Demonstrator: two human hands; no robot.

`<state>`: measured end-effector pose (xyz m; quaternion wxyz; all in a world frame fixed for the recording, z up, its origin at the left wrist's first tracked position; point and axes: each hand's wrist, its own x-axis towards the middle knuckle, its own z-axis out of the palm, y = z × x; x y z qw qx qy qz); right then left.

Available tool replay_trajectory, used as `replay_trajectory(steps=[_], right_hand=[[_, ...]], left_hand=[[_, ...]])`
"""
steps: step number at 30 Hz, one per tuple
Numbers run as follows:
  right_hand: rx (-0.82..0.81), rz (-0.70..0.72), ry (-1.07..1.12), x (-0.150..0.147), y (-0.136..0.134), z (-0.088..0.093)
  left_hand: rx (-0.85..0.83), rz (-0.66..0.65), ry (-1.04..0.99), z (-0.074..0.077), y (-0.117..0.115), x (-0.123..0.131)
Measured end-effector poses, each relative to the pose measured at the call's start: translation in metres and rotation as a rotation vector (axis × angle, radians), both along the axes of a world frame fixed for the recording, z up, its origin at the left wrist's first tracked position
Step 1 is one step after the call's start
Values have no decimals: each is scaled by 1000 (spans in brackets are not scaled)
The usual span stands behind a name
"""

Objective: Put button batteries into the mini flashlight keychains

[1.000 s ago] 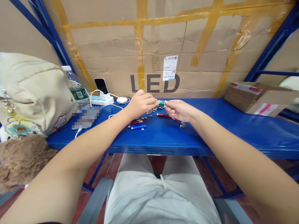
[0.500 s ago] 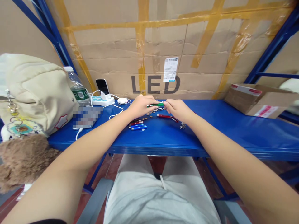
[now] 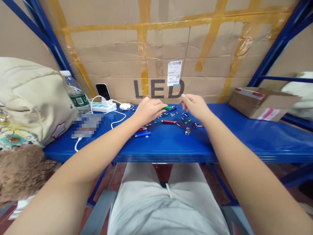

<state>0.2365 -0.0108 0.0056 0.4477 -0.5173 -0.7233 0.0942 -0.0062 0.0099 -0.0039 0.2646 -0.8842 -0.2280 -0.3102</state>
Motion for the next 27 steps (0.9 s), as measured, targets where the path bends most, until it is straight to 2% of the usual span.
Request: replay_trajectory(steps=[2, 3, 4, 7, 9, 12, 15, 22, 27], right_hand=[[36, -212, -92, 25, 5, 3], [5, -267, -157, 37, 6, 4], [-70, -272, -225, 47, 8, 4], [-416, -115, -447, 61, 9, 0], [-523, -92, -554, 56, 9, -2], [-540, -171, -652, 41, 7, -2], [-570, -191, -696, 31, 5, -1], [-590, -157, -651, 37, 9, -4], [-497, -230, -655, 37, 10, -5]], left_hand=[[3, 7, 22, -2, 3, -3], [2, 16, 37, -3, 5, -6], [0, 27, 46, -3, 7, -9], [1, 63, 33, -5, 13, -19], [-1, 79, 19, -4, 15, -22], [-7, 73, 25, -4, 15, -22], [9, 42, 58, -5, 13, -20], [58, 15, 116, -7, 12, -17], [55, 20, 126, -4, 10, -19]])
